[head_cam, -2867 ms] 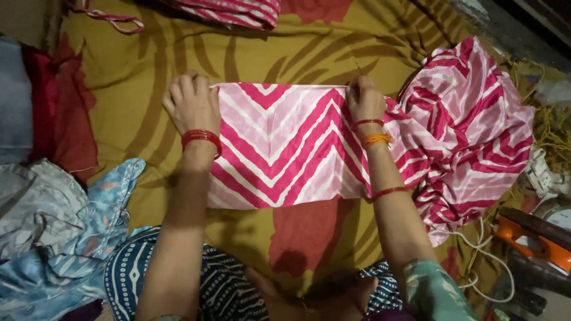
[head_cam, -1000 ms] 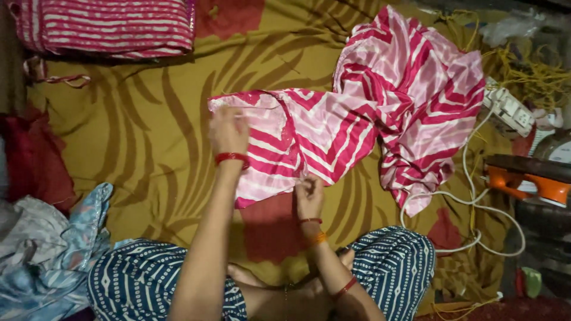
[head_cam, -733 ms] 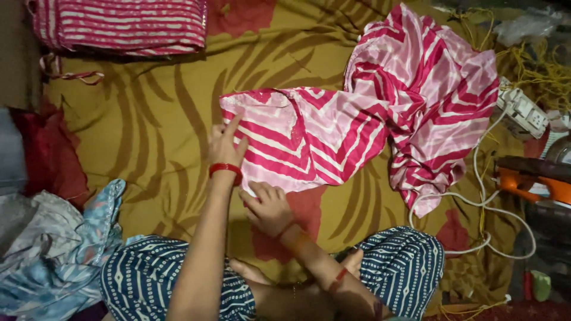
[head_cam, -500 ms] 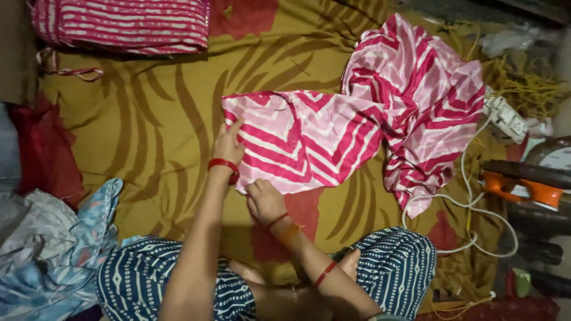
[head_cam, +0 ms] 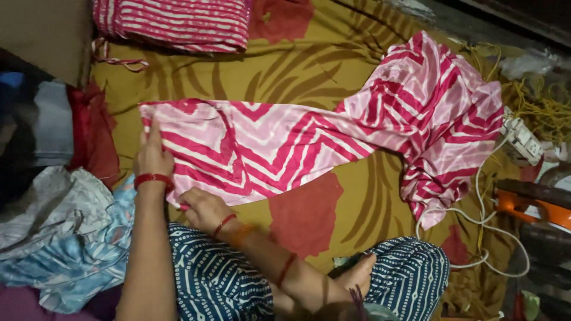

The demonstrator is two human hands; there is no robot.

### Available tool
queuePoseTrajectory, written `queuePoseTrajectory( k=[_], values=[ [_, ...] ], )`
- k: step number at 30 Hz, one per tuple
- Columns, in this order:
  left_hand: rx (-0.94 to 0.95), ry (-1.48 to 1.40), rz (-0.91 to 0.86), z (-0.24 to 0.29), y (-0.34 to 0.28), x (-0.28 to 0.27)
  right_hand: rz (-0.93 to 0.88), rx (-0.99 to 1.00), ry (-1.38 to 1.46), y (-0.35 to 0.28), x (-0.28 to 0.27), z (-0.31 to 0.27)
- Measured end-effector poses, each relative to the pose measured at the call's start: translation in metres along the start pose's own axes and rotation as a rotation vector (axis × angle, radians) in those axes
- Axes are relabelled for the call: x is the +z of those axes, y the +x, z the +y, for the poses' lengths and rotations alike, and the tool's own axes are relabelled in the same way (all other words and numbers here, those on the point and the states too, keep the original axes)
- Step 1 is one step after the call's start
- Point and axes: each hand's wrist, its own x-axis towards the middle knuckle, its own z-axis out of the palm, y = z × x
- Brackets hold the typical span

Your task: Folding a pink and white patterned fabric on a bed.

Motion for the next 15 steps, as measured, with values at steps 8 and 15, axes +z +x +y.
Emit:
queuePoseTrajectory(
  k=[8,15],
  values=[
    [0.093,0.503,0.204,0.062,-0.017,0.032,0.089,0.002,-0.089,-0.057,-0.048,0.041],
    [0.009,0.232,0.061,0.101,-0.035,0.076,0.346,0.239,-0.076,-0.083,-0.069,0.059]
  ],
)
